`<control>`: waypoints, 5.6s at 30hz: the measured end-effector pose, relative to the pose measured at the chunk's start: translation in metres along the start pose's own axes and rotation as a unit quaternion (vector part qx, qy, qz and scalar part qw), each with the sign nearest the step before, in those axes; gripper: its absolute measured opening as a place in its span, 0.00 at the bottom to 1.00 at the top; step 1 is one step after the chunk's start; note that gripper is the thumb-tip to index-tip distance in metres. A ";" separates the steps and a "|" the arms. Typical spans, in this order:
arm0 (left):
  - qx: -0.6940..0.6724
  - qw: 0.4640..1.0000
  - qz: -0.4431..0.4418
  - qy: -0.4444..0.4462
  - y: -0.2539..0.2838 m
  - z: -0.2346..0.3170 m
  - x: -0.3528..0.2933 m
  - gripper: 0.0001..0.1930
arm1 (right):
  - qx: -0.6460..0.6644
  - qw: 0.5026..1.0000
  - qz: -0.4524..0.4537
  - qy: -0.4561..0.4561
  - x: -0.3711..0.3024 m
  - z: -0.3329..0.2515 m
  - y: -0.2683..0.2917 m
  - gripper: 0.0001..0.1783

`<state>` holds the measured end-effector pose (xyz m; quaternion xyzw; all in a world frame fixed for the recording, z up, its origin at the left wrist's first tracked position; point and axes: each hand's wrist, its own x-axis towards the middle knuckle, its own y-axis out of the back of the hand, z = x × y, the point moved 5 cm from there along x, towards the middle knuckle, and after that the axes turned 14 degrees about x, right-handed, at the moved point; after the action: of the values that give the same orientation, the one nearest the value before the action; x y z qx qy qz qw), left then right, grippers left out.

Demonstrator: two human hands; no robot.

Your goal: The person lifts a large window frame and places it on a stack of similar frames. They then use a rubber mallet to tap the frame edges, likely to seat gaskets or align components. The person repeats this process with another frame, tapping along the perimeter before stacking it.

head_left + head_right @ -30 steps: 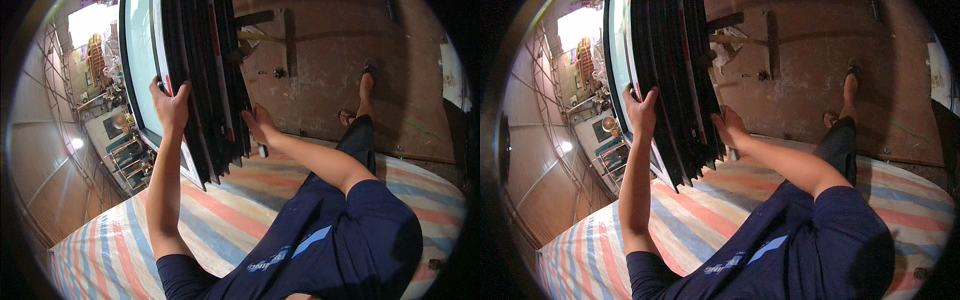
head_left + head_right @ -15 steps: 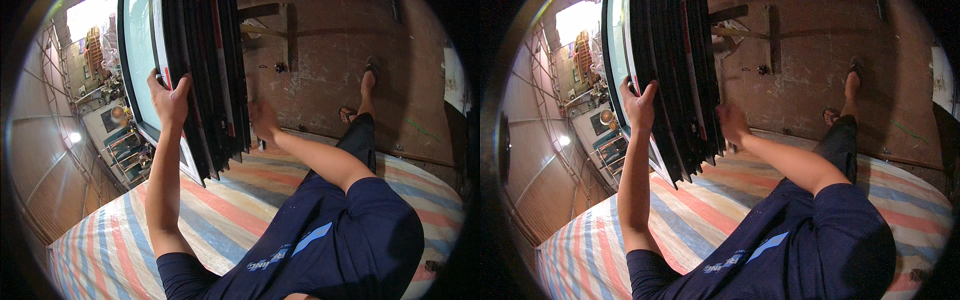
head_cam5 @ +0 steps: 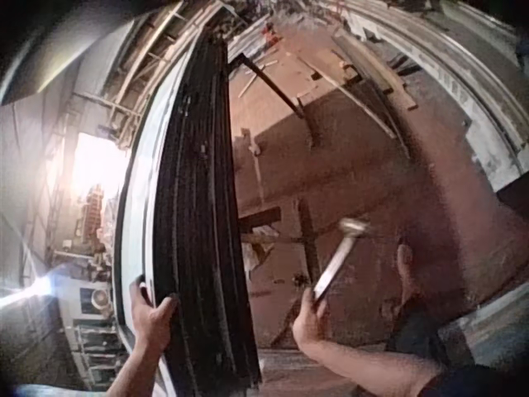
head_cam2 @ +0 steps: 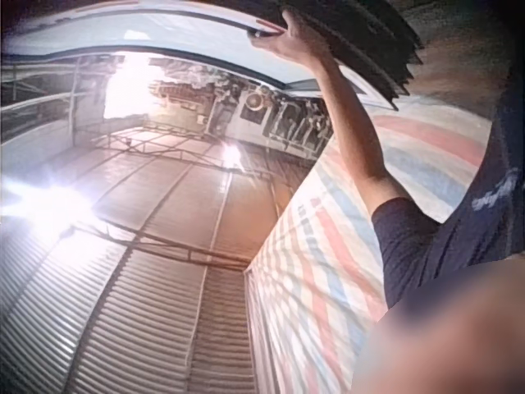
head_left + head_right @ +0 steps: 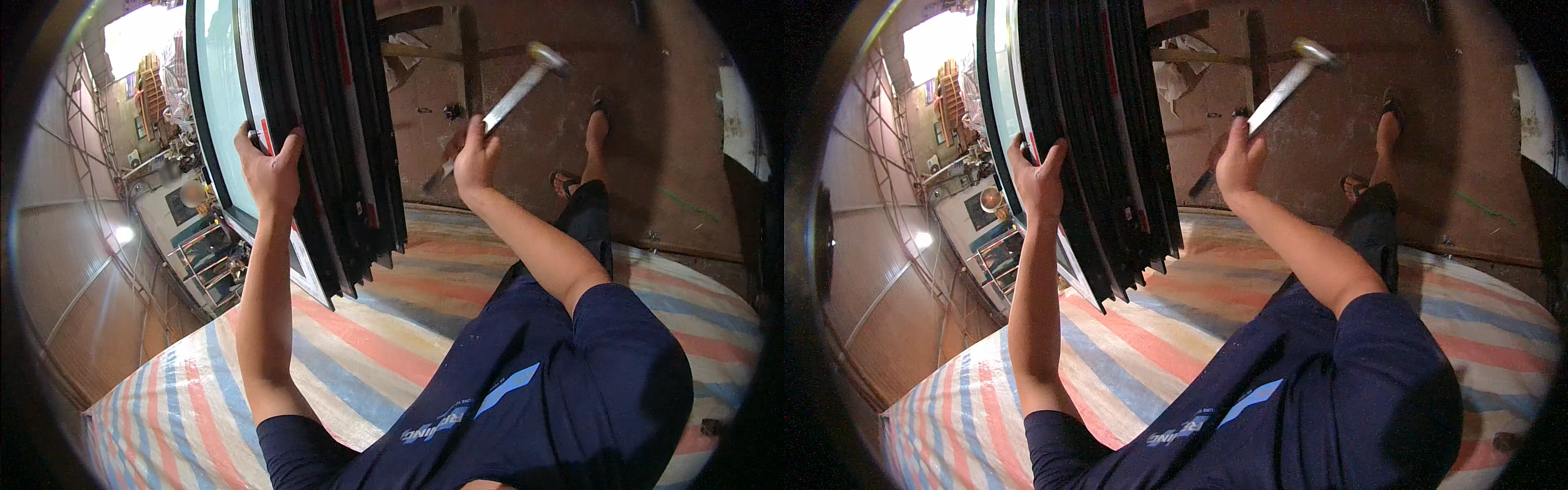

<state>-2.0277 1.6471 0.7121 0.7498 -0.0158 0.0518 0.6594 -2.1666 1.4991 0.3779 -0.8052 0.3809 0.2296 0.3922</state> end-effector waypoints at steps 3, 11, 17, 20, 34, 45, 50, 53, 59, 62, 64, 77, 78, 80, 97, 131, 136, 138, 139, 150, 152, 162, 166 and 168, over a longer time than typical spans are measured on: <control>-0.010 1.000 -0.001 0.002 0.001 0.002 0.000 0.50 | 0.050 0.999 -0.018 -0.008 -0.006 0.012 -0.002 0.25; -0.036 0.999 -0.006 0.020 -0.001 0.000 0.001 0.50 | -0.208 0.914 -0.320 -0.136 -0.059 0.063 -0.020 0.20; -0.019 0.999 0.047 0.018 -0.004 -0.013 0.000 0.57 | -0.203 0.932 -0.251 -0.166 -0.035 -0.008 -0.001 0.23; -0.255 0.961 0.046 0.098 -0.012 -0.031 0.003 0.48 | -0.039 0.963 -0.223 -0.145 -0.037 -0.066 -0.022 0.23; -0.383 0.909 0.127 0.101 -0.028 -0.051 0.001 0.30 | -0.296 0.860 -0.409 -0.067 -0.114 -0.046 -0.125 0.18; -0.190 0.973 0.089 0.093 -0.002 -0.027 -0.016 0.47 | -0.304 0.842 -0.446 0.003 0.011 -0.156 -0.070 0.20; -0.119 0.986 0.068 0.091 0.004 -0.014 -0.017 0.48 | -0.572 0.747 -0.321 0.109 0.195 -0.262 0.026 0.24; -0.104 0.986 0.067 0.111 0.003 -0.011 -0.016 0.48 | -0.709 0.668 -0.225 -0.021 0.299 -0.318 0.116 0.37; 0.057 0.983 0.013 0.173 -0.009 0.022 0.007 0.64 | -0.705 0.668 0.025 -0.239 0.399 -0.407 0.345 0.31; 0.068 0.985 -0.033 0.156 -0.010 0.049 0.057 0.73 | -0.486 0.809 0.178 -0.280 0.414 -0.431 0.412 0.26; 0.049 0.992 -0.027 0.116 -0.007 0.075 0.114 0.74 | -0.435 0.837 0.200 -0.265 0.427 -0.438 0.417 0.22; 0.023 0.989 -0.122 -0.085 -0.005 0.280 0.559 0.79 | -0.303 0.905 0.062 -0.294 0.512 -0.475 0.098 0.23; 0.022 0.986 -0.118 -0.112 -0.006 0.295 0.596 0.79 | -0.318 0.897 0.093 -0.291 0.523 -0.487 0.066 0.23; 0.020 0.978 -0.119 -0.169 -0.012 0.329 0.669 0.79 | -0.354 0.895 0.060 -0.263 0.548 -0.517 0.002 0.23; 0.020 0.967 0.025 -0.252 -0.036 0.519 1.116 0.63 | -0.415 0.889 0.074 -0.179 0.887 -0.657 -0.184 0.25; -0.094 0.991 0.022 0.097 0.000 0.514 1.025 0.28 | -0.707 0.634 -0.204 -0.240 1.309 -0.767 -0.846 0.25; -0.147 0.979 -0.011 0.140 -0.005 0.531 1.056 0.33 | -0.704 0.648 -0.119 -0.266 1.340 -0.750 -0.859 0.24; -0.163 0.977 -0.032 0.134 -0.008 0.538 1.079 0.35 | -0.706 0.635 -0.170 -0.263 1.350 -0.741 -0.874 0.24; -0.161 0.978 -0.029 0.131 -0.010 0.544 1.091 0.35 | -0.719 0.632 -0.146 -0.249 1.355 -0.742 -0.877 0.23; 0.000 0.953 -0.049 0.298 0.013 0.530 1.035 0.43 | -0.812 0.500 -0.227 -0.196 1.418 -0.685 -0.975 0.28; 0.021 0.943 -0.040 0.330 0.017 0.531 1.018 0.51 | -0.782 0.512 -0.250 -0.251 1.421 -0.663 -0.988 0.22; -0.182 0.961 0.027 0.208 -0.037 0.644 1.186 0.46 | -0.808 0.452 -0.286 -0.248 1.434 -0.639 -1.039 0.17; -0.111 0.939 -0.004 0.326 -0.025 0.619 1.123 0.51 | -0.819 0.420 -0.303 -0.248 1.434 -0.617 -1.058 0.16; -0.079 0.897 0.021 0.435 -0.017 0.591 1.053 0.54 | -0.825 0.412 -0.300 -0.243 1.434 -0.608 -1.066 0.15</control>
<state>-0.9461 1.1104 0.7254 0.5974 0.2532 0.3853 0.6562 -0.4107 0.8166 0.2629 -0.7136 -0.3699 0.4871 -0.3416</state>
